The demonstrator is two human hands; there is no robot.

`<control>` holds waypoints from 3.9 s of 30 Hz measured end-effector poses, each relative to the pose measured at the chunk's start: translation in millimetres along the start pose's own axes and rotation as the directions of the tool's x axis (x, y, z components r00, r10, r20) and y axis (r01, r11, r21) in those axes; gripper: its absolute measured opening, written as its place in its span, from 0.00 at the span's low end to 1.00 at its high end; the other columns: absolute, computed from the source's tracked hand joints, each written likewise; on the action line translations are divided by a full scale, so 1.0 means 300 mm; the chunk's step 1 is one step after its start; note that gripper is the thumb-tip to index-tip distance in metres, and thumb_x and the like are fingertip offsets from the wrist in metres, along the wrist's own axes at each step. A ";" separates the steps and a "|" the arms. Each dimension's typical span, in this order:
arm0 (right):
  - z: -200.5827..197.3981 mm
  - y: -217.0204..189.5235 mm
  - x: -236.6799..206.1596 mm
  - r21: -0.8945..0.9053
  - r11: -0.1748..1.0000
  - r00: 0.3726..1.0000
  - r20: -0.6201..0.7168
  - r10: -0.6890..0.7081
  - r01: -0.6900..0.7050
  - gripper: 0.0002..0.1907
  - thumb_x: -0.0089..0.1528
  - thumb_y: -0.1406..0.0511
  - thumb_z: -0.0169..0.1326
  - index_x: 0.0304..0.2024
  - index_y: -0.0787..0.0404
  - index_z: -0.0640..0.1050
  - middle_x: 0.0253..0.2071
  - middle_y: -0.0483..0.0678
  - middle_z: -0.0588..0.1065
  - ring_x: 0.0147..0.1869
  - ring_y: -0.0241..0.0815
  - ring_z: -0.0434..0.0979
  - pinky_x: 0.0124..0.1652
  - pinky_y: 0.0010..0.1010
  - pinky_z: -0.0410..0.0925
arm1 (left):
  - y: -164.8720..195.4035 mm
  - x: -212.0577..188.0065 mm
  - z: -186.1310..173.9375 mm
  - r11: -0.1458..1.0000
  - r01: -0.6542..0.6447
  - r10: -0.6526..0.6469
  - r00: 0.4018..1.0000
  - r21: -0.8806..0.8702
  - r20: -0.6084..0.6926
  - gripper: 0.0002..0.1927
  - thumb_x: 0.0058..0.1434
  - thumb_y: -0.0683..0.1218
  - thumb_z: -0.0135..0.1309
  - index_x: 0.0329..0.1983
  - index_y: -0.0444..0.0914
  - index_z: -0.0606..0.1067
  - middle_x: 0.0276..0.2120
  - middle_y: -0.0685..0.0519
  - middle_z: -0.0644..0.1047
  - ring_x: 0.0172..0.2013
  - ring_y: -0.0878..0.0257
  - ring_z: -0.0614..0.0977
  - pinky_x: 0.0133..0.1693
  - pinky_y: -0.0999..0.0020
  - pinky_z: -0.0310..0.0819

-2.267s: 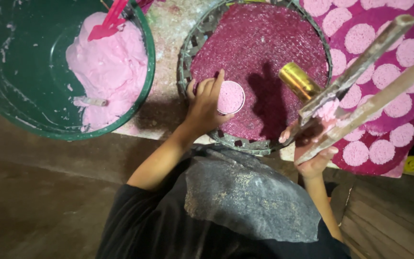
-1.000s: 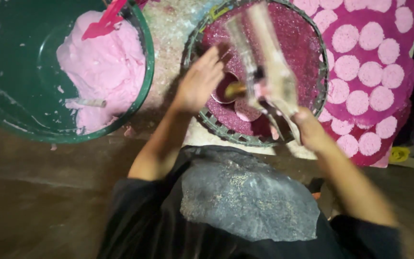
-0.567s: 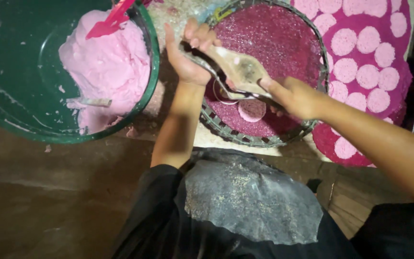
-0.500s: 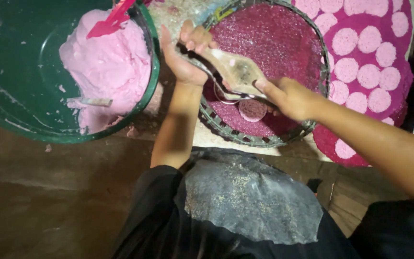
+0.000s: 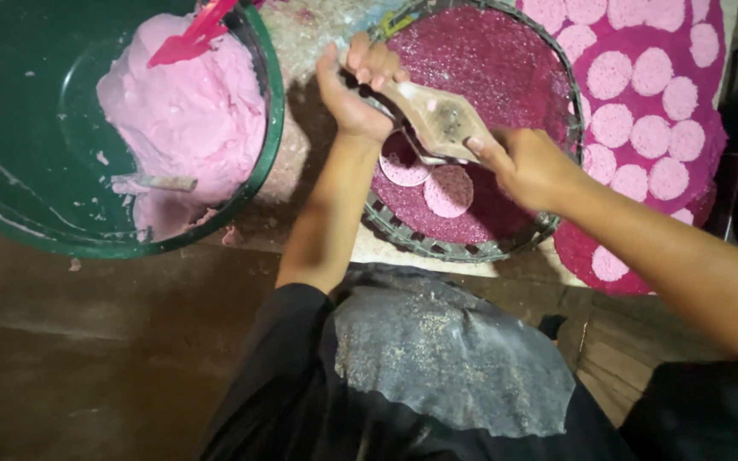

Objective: The person scoops pink paste from a green bowl using a metal scoop and places it into a circular mold on a tray. They press the paste into the mold to form round shapes and repeat the process to fill multiple molds.

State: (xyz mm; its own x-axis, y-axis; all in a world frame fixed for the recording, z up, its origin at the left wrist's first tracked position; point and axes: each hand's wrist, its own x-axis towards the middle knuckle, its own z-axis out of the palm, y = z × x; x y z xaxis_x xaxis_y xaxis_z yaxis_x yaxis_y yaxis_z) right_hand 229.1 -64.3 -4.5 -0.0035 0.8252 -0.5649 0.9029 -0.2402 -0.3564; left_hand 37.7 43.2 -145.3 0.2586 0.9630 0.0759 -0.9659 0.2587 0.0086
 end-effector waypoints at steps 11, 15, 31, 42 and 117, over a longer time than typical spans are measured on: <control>0.113 0.012 0.049 0.122 0.966 0.973 -0.056 -0.222 0.227 0.29 0.72 0.51 0.39 0.40 0.69 0.78 0.26 0.60 0.75 0.32 0.60 0.79 0.39 0.50 0.69 | 0.091 -0.028 0.026 0.987 -0.037 0.043 0.998 0.157 -0.040 0.20 0.65 0.63 0.40 0.24 0.47 0.62 0.18 0.62 0.58 0.22 0.66 0.62 0.34 0.64 0.64; 0.051 0.037 0.032 0.138 0.988 0.993 0.113 0.046 -0.062 0.35 0.72 0.46 0.36 0.37 0.70 0.78 0.23 0.58 0.76 0.29 0.55 0.81 0.35 0.49 0.74 | 0.002 -0.037 0.031 0.994 -0.036 0.057 0.978 0.103 -0.203 0.21 0.65 0.63 0.40 0.22 0.48 0.61 0.17 0.62 0.58 0.20 0.66 0.61 0.32 0.63 0.62; 0.101 0.059 0.081 0.056 0.949 0.920 -0.268 -0.285 0.310 0.28 0.73 0.51 0.42 0.42 0.70 0.79 0.28 0.62 0.74 0.34 0.56 0.77 0.37 0.48 0.68 | 0.028 0.043 0.072 0.984 -0.061 0.067 0.997 0.166 -0.031 0.23 0.67 0.64 0.36 0.24 0.46 0.63 0.18 0.60 0.61 0.22 0.64 0.64 0.33 0.62 0.64; 0.236 0.229 -0.051 0.503 0.645 0.797 -0.524 -0.302 0.575 0.43 0.68 0.33 0.32 0.40 0.65 0.74 0.27 0.44 0.71 0.28 0.35 0.69 0.26 0.29 0.62 | 0.117 -0.244 0.002 -0.438 -0.280 -0.343 0.930 0.854 0.129 0.52 0.51 0.43 0.68 0.75 0.34 0.52 0.66 0.34 0.61 0.65 0.40 0.60 0.65 0.47 0.54; 0.448 -1.119 0.391 -0.660 0.401 0.772 0.525 -0.359 0.635 0.22 0.69 0.59 0.45 0.66 0.48 0.64 0.37 0.55 0.81 0.42 0.54 0.84 0.42 0.44 0.75 | 1.142 -0.550 0.120 -0.574 -0.077 0.624 0.605 0.815 0.496 0.15 0.57 0.44 0.67 0.43 0.37 0.75 0.37 0.48 0.77 0.38 0.52 0.79 0.43 0.61 0.74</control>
State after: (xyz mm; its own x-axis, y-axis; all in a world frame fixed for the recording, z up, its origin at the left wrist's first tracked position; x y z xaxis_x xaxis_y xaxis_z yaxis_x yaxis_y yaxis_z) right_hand -132.2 44.4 -51.2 -0.5519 0.4551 -0.6987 0.6439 0.7651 -0.0103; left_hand -336.3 -29.9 -119.1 -0.4516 0.7060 0.5455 0.5250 -0.2841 0.8023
